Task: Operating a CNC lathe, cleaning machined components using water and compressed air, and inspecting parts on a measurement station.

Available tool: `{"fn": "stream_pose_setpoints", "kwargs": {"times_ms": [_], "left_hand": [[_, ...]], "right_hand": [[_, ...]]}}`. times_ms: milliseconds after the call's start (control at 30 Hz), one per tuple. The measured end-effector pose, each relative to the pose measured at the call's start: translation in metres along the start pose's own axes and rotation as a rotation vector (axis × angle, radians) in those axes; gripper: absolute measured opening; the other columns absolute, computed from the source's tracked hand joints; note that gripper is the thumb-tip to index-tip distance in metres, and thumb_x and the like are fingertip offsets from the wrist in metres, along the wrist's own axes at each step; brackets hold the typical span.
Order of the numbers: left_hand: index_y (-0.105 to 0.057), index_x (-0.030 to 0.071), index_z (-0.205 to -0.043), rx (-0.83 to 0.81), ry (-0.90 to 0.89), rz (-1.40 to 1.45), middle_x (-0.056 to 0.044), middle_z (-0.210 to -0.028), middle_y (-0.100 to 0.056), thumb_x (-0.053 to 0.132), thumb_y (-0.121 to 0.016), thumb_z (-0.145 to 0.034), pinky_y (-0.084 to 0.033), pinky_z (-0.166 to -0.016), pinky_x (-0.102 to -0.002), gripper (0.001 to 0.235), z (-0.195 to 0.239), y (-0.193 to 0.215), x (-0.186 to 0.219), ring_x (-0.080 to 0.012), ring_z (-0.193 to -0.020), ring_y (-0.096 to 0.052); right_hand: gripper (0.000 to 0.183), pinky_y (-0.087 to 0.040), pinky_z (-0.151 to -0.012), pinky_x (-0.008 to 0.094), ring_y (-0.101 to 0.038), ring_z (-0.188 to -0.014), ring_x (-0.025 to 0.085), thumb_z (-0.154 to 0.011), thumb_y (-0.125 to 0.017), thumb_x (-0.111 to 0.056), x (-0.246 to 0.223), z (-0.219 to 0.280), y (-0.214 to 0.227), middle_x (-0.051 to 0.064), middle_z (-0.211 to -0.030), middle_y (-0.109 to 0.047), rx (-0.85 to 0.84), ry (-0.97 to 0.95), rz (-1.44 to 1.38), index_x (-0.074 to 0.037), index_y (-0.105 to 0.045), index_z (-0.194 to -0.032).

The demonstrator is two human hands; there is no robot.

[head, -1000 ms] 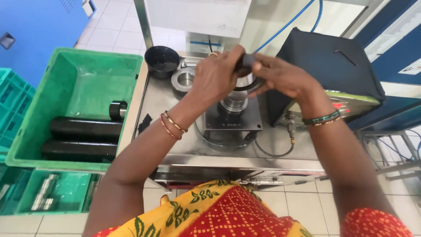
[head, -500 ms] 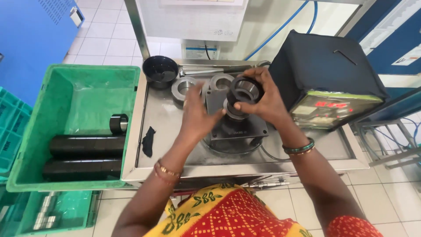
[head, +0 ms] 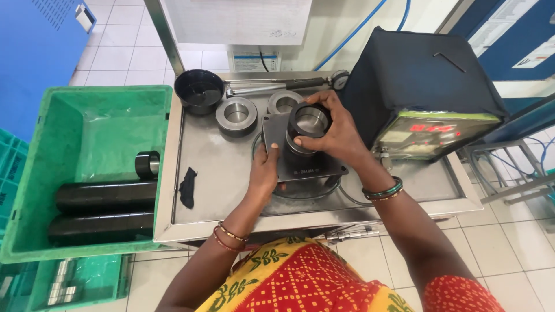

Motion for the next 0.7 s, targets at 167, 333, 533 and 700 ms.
{"fn": "stream_pose_setpoints", "kwargs": {"times_ms": [167,333,533,700], "left_hand": [[-0.054,0.006,-0.109,0.018,-0.007,0.004,-0.005,-0.083,-0.064,0.033,-0.045,-0.104,-0.043,-0.031,-0.029,0.029,-0.009,0.002,-0.014,-0.0136,-0.051,-0.061],[-0.054,0.006,-0.11,0.021,-0.024,0.03,-0.006,-0.081,-0.062,0.033,-0.045,-0.105,-0.042,-0.03,-0.029,0.029,-0.009,0.002,-0.017,-0.0149,-0.049,-0.059],[-0.053,0.01,-0.112,0.026,-0.004,0.032,-0.003,-0.082,-0.06,0.033,-0.044,-0.105,-0.042,-0.03,-0.028,0.026,-0.009,0.003,-0.019,-0.0117,-0.051,-0.058],[-0.053,0.009,-0.11,0.008,-0.024,0.039,-0.003,-0.082,-0.059,0.033,-0.045,-0.106,-0.043,-0.031,-0.029,0.026,-0.01,0.002,-0.016,-0.012,-0.052,-0.057]], "right_hand": [[0.07,-0.052,-0.104,0.032,-0.063,-0.116,0.019,-0.067,-0.095,-0.02,0.001,0.005,0.001,0.009,-0.121,-0.063,0.121,0.013,0.163,-0.004,-0.053,-0.121],[0.068,-0.055,-0.094,0.036,-0.068,-0.106,0.024,-0.068,-0.097,-0.027,-0.007,0.017,-0.005,0.011,-0.111,-0.063,0.299,-0.038,0.341,-0.004,-0.056,-0.115],[0.074,-0.055,-0.086,0.043,-0.068,-0.102,0.033,-0.065,-0.098,-0.032,0.003,0.032,-0.008,0.014,-0.112,-0.064,0.474,-0.155,0.484,-0.003,-0.054,-0.118],[0.085,-0.052,-0.084,0.052,-0.061,-0.111,0.041,-0.069,-0.091,-0.054,-0.026,0.014,-0.012,0.016,-0.119,-0.065,0.096,-0.025,0.717,-0.003,-0.056,-0.126]]}}
Point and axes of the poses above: each hand's wrist, its own z-axis away from the middle knuckle, its own y-axis out of the back of the hand, x = y × z, the point moved 10 cm from there along -z, towards the middle knuckle
